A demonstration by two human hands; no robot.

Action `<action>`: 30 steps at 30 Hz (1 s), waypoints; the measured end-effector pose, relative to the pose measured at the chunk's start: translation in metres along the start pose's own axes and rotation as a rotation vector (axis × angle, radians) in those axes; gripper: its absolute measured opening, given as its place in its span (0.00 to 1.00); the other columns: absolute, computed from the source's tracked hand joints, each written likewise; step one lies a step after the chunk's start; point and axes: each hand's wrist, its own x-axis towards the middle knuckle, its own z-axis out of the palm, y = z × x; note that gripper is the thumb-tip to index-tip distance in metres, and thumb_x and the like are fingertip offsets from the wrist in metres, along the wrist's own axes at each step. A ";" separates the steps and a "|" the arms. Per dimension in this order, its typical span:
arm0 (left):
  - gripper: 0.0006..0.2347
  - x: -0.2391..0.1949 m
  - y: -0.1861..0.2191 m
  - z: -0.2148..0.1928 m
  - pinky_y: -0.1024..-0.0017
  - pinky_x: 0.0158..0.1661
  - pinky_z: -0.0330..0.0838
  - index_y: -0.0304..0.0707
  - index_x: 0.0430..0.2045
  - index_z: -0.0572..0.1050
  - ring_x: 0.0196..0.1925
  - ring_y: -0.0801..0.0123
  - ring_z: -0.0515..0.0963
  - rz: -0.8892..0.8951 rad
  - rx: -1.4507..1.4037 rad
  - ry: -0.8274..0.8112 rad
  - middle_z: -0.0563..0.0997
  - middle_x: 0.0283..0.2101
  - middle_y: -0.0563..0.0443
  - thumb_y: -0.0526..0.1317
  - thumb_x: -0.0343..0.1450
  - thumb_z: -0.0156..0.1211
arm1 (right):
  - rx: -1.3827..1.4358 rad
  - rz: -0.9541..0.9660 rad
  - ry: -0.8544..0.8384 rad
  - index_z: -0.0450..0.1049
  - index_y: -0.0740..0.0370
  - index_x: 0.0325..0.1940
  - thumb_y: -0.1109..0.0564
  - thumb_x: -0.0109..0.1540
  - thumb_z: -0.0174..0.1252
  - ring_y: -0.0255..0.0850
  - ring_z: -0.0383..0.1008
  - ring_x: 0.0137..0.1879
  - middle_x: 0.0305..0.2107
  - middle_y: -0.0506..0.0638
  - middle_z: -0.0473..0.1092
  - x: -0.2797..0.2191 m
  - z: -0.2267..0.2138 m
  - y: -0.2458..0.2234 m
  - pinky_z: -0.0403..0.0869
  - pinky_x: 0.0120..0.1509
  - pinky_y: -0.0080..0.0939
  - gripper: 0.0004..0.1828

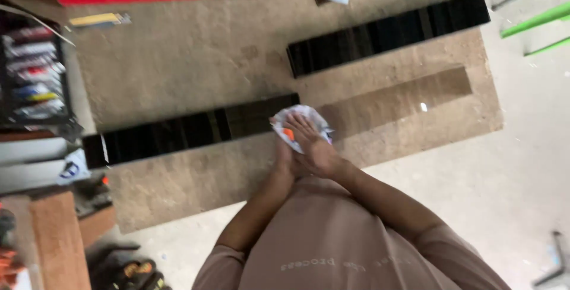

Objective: Cleaning long acrylic panels with a cloth on a workbench

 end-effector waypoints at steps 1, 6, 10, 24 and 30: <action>0.34 -0.013 0.004 0.010 0.53 0.37 0.72 0.40 0.34 0.72 0.34 0.50 0.71 0.032 -0.015 0.070 0.73 0.31 0.40 0.72 0.75 0.28 | -0.146 -0.176 0.010 0.51 0.64 0.78 0.41 0.59 0.61 0.67 0.46 0.79 0.73 0.69 0.51 -0.005 -0.009 -0.017 0.49 0.82 0.61 0.50; 0.34 -0.054 0.035 0.063 0.61 0.25 0.59 0.47 0.10 0.63 0.14 0.65 0.56 0.167 -0.034 0.289 0.60 0.11 0.51 0.74 0.73 0.27 | -0.419 -0.219 0.081 0.51 0.73 0.78 0.50 0.68 0.51 0.62 0.43 0.81 0.74 0.71 0.49 -0.023 -0.043 0.154 0.44 0.86 0.55 0.38; 0.49 -0.053 0.034 0.075 0.51 0.74 0.19 0.51 0.76 0.49 0.81 0.49 0.32 -0.015 -0.053 0.476 0.37 0.80 0.42 0.80 0.62 0.32 | 0.368 0.302 0.357 0.61 0.62 0.71 0.38 0.66 0.54 0.55 0.62 0.65 0.62 0.59 0.61 -0.008 -0.078 0.016 0.65 0.68 0.60 0.36; 0.37 -0.006 -0.034 0.005 0.55 0.77 0.29 0.39 0.75 0.48 0.81 0.52 0.38 0.297 0.108 0.528 0.40 0.80 0.42 0.64 0.76 0.42 | -0.080 -0.336 0.073 0.66 0.66 0.67 0.43 0.63 0.60 0.64 0.61 0.70 0.58 0.63 0.65 0.016 -0.045 0.024 0.58 0.77 0.61 0.34; 0.09 0.043 -0.067 -0.051 0.65 0.44 0.73 0.34 0.33 0.81 0.37 0.65 0.76 0.768 0.366 0.183 0.79 0.33 0.52 0.32 0.62 0.61 | 0.163 -0.453 0.030 0.68 0.72 0.63 0.48 0.65 0.57 0.70 0.64 0.67 0.56 0.67 0.66 0.006 -0.108 -0.012 0.63 0.71 0.71 0.29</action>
